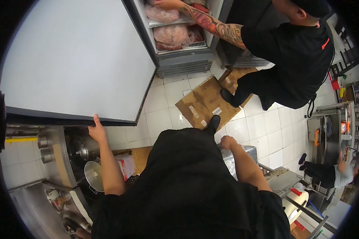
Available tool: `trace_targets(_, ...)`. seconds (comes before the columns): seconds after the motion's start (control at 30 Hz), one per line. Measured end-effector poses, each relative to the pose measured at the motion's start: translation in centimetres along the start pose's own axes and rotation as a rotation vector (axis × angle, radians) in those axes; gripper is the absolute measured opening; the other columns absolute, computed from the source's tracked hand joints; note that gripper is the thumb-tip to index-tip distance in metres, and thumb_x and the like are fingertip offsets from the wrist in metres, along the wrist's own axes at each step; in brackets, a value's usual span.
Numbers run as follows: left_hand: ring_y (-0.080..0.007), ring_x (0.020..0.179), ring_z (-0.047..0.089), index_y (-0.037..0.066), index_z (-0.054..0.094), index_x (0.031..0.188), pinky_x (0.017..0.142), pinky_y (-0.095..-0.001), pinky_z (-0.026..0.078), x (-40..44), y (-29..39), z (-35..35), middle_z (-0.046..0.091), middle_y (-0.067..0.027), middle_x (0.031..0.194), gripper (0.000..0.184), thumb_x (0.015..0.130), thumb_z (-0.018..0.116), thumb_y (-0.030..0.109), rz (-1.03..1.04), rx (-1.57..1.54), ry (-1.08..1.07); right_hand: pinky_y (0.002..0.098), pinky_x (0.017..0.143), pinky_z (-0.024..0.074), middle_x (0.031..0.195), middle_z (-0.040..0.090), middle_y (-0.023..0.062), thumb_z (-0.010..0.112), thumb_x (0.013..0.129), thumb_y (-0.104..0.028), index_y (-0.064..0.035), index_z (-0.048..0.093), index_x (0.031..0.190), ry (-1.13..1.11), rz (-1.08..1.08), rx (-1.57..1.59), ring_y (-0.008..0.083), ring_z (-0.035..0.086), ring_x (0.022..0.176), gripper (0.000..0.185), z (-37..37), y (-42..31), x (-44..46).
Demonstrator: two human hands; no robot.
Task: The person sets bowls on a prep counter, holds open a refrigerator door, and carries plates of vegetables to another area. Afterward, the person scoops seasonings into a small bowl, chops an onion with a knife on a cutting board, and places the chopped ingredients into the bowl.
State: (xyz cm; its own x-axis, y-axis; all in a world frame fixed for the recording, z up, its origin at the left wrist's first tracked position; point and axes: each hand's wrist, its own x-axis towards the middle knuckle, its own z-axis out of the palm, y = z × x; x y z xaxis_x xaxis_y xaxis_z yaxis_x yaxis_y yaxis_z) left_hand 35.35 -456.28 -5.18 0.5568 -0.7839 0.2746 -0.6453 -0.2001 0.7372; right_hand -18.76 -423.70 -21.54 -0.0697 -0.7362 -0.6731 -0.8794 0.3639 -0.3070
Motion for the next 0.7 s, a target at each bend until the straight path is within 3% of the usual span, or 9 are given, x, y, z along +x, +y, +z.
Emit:
trace_targets(0.13, -0.0395, 0.095, 0.071, -0.006, 0.071, 0.105, 0.085, -0.0466, 0.053, -0.5, -0.6, 0.5, 0.074, -0.0232, 0.100, 0.060, 0.086, 0.077, 0.051, 0.082, -0.037, 0.072, 0.0465, 0.093, 0.0545, 0.111, 0.072, 0.0180, 0.053, 0.086, -0.028, -0.0090, 0.075, 0.097, 0.036, 0.126, 0.099, 0.0388, 0.068, 0.104, 0.031, 1.5, 0.7, 0.1)
trace_targets(0.2, -0.0397, 0.095, 0.071, -0.005, 0.071, 0.105, 0.085, -0.0467, 0.053, -0.7, -0.4, 0.3, 0.074, -0.0231, 0.100, 0.059, 0.085, 0.077, 0.050, 0.103, -0.054, 0.086, 0.0398, 0.092, 0.0549, 0.106, 0.074, 0.0186, 0.062, 0.084, -0.022, -0.0086, 0.076, 0.106, 0.032, 0.158, 0.165, 0.0344, 0.070, 0.103, 0.029, 1.9, 0.7, -0.1)
trace_targets(0.37, -0.0391, 0.097, 0.071, -0.003, 0.071, 0.108, 0.085, -0.0468, 0.053, -1.4, 0.9, -0.2, 0.074, -0.0228, 0.103, 0.059, 0.084, 0.078, 0.050, 0.083, -0.120, 0.035, 0.0400, 0.092, 0.0544, 0.108, 0.074, 0.0168, 0.059, 0.085, -0.030, -0.0102, 0.077, 0.103, 0.028, 0.166, 0.158, 0.0347, 0.070, 0.103, 0.032, 3.8, 1.7, 0.2)
trace_targets(0.5, -0.0388, 0.100, 0.070, -0.002, 0.070, 0.111, 0.087, -0.0469, 0.053, -1.7, 1.2, -0.4, 0.073, -0.0230, 0.107, 0.060, 0.084, 0.078, 0.050, 0.071, -0.089, 0.036, 0.0394, 0.092, 0.0546, 0.112, 0.073, 0.0157, 0.059, 0.085, -0.029, -0.0110, 0.076, 0.102, -0.007, 0.063, 0.032, 0.0340, 0.069, 0.105, 0.030, 3.6, 2.5, 0.2)
trace_targets(0.6, -0.0394, 0.104, 0.069, -0.001, 0.069, 0.115, 0.089, -0.0471, 0.052, -2.0, 1.5, -0.4, 0.072, -0.0229, 0.110, 0.061, 0.084, 0.077, 0.052, -0.011, -0.033, 0.023, 0.0391, 0.091, 0.0547, 0.112, 0.073, 0.0155, 0.060, 0.084, -0.027, -0.0113, 0.076, 0.102, -0.008, 0.189, 0.129, 0.0334, 0.069, 0.105, 0.029, 2.9, 2.5, -0.4)
trace_targets(0.7, -0.0403, 0.105, 0.068, 0.001, 0.068, 0.118, 0.090, -0.0477, 0.052, -1.8, 1.1, -0.2, 0.073, -0.0223, 0.110, 0.063, 0.084, 0.076, 0.053, 0.013, -0.022, 0.039, 0.0388, 0.092, 0.0548, 0.111, 0.074, 0.0157, 0.061, 0.084, -0.026, -0.0112, 0.076, 0.103, 0.023, 0.151, 0.120, 0.0331, 0.069, 0.105, 0.029, 2.6, 2.5, -0.2)
